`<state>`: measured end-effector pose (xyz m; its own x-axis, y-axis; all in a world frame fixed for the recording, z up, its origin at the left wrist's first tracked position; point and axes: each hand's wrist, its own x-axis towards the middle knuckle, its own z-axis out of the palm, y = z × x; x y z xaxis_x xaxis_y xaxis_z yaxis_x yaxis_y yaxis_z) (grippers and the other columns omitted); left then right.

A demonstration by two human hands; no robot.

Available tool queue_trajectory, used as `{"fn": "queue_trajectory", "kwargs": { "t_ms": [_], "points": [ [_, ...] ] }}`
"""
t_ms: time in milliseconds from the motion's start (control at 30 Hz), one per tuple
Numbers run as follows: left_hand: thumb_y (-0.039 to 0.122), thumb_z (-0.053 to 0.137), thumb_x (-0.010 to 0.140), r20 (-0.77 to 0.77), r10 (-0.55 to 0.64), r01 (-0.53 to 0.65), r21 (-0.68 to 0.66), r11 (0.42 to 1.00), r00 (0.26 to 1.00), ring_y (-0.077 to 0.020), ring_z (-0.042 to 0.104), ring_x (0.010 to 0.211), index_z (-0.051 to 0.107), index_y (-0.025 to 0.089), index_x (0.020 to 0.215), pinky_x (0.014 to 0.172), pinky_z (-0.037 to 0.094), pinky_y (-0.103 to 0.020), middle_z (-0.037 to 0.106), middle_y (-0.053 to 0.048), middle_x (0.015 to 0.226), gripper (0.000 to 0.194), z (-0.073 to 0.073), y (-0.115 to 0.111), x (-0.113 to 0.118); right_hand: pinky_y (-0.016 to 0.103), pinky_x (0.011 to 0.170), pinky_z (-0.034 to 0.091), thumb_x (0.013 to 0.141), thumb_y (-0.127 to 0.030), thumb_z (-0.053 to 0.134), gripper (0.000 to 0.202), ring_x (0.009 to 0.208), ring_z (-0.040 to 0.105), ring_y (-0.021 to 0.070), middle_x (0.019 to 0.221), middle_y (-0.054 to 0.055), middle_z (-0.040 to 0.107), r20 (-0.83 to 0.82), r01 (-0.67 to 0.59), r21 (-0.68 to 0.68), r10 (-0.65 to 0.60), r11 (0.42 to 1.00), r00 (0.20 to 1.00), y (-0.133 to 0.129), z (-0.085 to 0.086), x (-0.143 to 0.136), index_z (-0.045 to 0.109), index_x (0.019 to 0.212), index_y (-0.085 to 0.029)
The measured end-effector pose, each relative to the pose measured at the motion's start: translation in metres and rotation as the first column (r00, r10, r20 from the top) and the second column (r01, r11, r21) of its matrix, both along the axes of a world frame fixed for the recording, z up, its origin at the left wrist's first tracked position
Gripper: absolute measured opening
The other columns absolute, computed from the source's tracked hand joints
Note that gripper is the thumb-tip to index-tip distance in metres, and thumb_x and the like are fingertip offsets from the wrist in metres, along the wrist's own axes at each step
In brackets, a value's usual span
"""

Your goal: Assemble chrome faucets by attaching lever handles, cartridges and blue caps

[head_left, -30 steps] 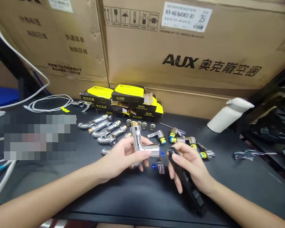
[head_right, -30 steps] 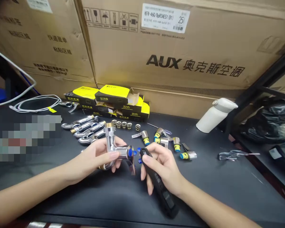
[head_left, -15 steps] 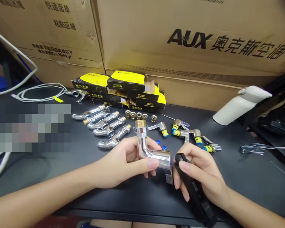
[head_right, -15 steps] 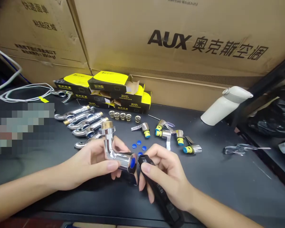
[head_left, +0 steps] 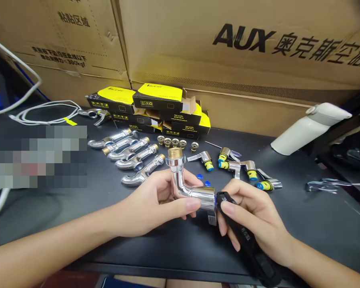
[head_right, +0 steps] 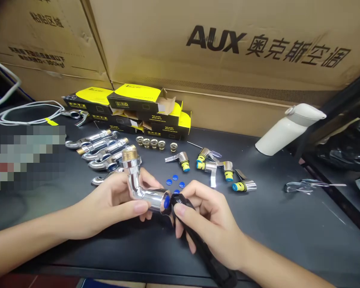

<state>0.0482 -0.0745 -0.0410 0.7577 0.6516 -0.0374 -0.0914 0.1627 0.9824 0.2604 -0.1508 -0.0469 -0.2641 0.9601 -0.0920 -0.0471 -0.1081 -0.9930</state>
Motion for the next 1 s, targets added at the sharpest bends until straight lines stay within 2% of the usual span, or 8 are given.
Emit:
{"fn": "queue_trajectory", "kwargs": {
  "t_ms": [200,400,467,600,700,1000],
  "points": [
    [0.026,0.069,0.078,-0.060,0.049,-0.047,0.038,0.998,0.997,-0.0131,0.060,0.063,0.060,0.018,0.099,0.061,0.055,-0.026,0.062,0.000,0.075,0.025,-0.002,-0.003,0.002,0.020,0.039,0.044,0.092,-0.036,0.055,0.016,0.041,0.055,0.0096,0.067,0.002,0.066,0.235,0.071,0.083,-0.088,0.994,0.968,-0.007,0.002,0.000,0.055,0.088,-0.020],
    [0.027,0.069,0.079,-0.101,0.044,-0.039,0.045,0.998,0.994,-0.0116,0.060,0.059,0.058,0.018,0.101,0.058,0.055,-0.023,0.063,0.001,0.073,0.026,-0.001,-0.004,0.001,0.022,0.041,0.047,0.091,-0.036,0.057,0.015,0.046,0.056,0.0113,0.070,0.003,0.065,0.308,0.078,0.108,-0.108,0.991,0.945,-0.010,0.003,0.002,0.056,0.091,-0.021],
    [0.026,0.068,0.080,-0.092,0.012,-0.011,0.019,1.000,0.996,-0.0103,0.061,0.058,0.057,0.017,0.101,0.058,0.055,-0.022,0.063,0.001,0.071,0.025,0.002,-0.004,0.000,0.020,0.042,0.045,0.092,-0.035,0.055,0.016,0.045,0.055,0.0095,0.070,0.003,0.066,0.259,0.029,0.044,-0.040,0.999,0.965,-0.008,0.005,0.003,0.054,0.089,-0.020],
    [0.025,0.067,0.082,-0.067,-0.008,0.008,0.004,1.000,0.998,-0.0085,0.061,0.059,0.056,0.017,0.100,0.058,0.055,-0.019,0.064,0.001,0.072,0.023,0.006,-0.003,0.000,0.014,0.034,0.035,0.093,-0.037,0.053,0.022,0.036,0.052,0.0070,0.067,0.003,0.068,0.022,-0.056,-0.122,0.059,0.991,0.998,-0.002,0.007,0.005,0.047,0.084,-0.019],
    [0.025,0.066,0.082,-0.073,-0.011,0.012,0.018,1.000,0.997,-0.0080,0.061,0.059,0.056,0.017,0.100,0.058,0.055,-0.018,0.064,0.002,0.073,0.022,0.007,-0.002,0.000,0.012,0.033,0.034,0.092,-0.037,0.055,0.023,0.033,0.052,0.0066,0.065,0.003,0.068,-0.057,-0.077,-0.147,0.069,0.986,0.996,0.001,0.007,0.004,0.046,0.083,-0.018],
    [0.023,0.067,0.081,-0.070,0.030,-0.028,0.031,0.999,0.997,-0.0090,0.061,0.058,0.056,0.019,0.097,0.056,0.056,-0.019,0.065,0.003,0.070,0.020,0.007,-0.003,0.000,0.012,0.030,0.031,0.092,-0.036,0.055,0.022,0.030,0.052,0.0083,0.061,0.002,0.069,-0.151,-0.097,-0.185,0.069,0.978,0.986,0.006,0.006,0.007,0.043,0.082,-0.020]
  ]
}}
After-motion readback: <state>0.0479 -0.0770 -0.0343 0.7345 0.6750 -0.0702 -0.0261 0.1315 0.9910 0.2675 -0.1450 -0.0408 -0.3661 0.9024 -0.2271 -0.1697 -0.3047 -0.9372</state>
